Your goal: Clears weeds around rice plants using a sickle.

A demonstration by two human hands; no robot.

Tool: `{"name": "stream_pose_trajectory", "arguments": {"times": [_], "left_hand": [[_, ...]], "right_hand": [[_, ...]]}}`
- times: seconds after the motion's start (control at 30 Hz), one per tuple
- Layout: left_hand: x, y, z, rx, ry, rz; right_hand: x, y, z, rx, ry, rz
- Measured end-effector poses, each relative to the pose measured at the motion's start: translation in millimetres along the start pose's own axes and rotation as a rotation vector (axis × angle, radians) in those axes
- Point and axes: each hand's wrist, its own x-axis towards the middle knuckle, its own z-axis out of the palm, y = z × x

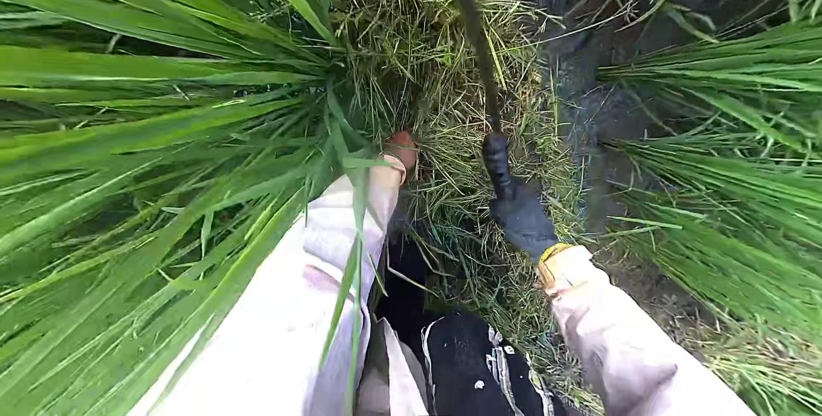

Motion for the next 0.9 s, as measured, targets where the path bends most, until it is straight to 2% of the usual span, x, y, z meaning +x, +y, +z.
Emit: {"name": "stream_pose_trajectory", "arguments": {"times": [0.03, 0.07, 0.1, 0.13, 0.17, 0.23, 0.3, 0.37, 0.43, 0.47, 0.53, 0.6, 0.67, 0.7, 0.73, 0.8, 0.87, 0.9], "left_hand": [[-10, 1, 2, 0.009, -0.004, -0.005], [-20, 3, 5, -0.024, -0.016, -0.032], [-24, 1, 3, -0.050, 0.010, -0.062], [-25, -3, 8, -0.047, 0.018, -0.081], [-31, -2, 29, -0.007, -0.011, -0.091], [-34, 3, 52, 0.042, -0.024, -0.137], [-33, 3, 53, 0.022, -0.001, -0.162], [-34, -1, 50, -0.034, 0.019, -0.167], [-37, -11, 51, -0.002, 0.016, -0.132], [-37, -18, 57, 0.036, 0.009, -0.116], [-37, -29, 54, 0.074, -0.012, -0.140], [-51, -18, 88, 0.083, -0.113, -0.137], [-45, -15, 90, 0.079, -0.109, -0.161], [-42, -15, 93, 0.090, -0.108, -0.164], [-45, -16, 101, 0.116, -0.107, -0.158], [-49, -16, 93, 0.131, -0.084, -0.167], [-59, -14, 88, 0.116, -0.087, -0.183], [-58, -18, 88, 0.114, -0.080, -0.178]], "right_hand": [[1, 26, 4, -0.062, -0.113, 0.106], [1, 29, -1, -0.076, -0.196, 0.173], [4, 7, -10, -0.061, -0.229, 0.169], [-3, -18, -18, -0.040, -0.214, 0.143], [-20, -38, -29, -0.009, -0.153, 0.112], [-31, -80, -41, 0.092, 0.017, -0.056], [-25, -88, -29, 0.139, 0.116, -0.143], [-9, -30, 6, 0.003, 0.060, -0.031], [-9, 48, 30, -0.194, -0.138, 0.181], [-15, 62, 29, -0.240, -0.205, 0.250], [-17, 26, 12, -0.191, -0.243, 0.245], [-46, -7, -15, -0.057, -0.125, 0.165], [-40, -48, -29, 0.118, 0.029, -0.027], [-39, -49, -30, 0.168, 0.068, -0.081], [-39, -31, -24, 0.151, 0.065, -0.070], [-28, 50, 5, -0.024, -0.020, 0.038], [-40, 133, 22, -0.229, -0.193, 0.258], [-40, 143, 21, -0.276, -0.244, 0.323]]}}
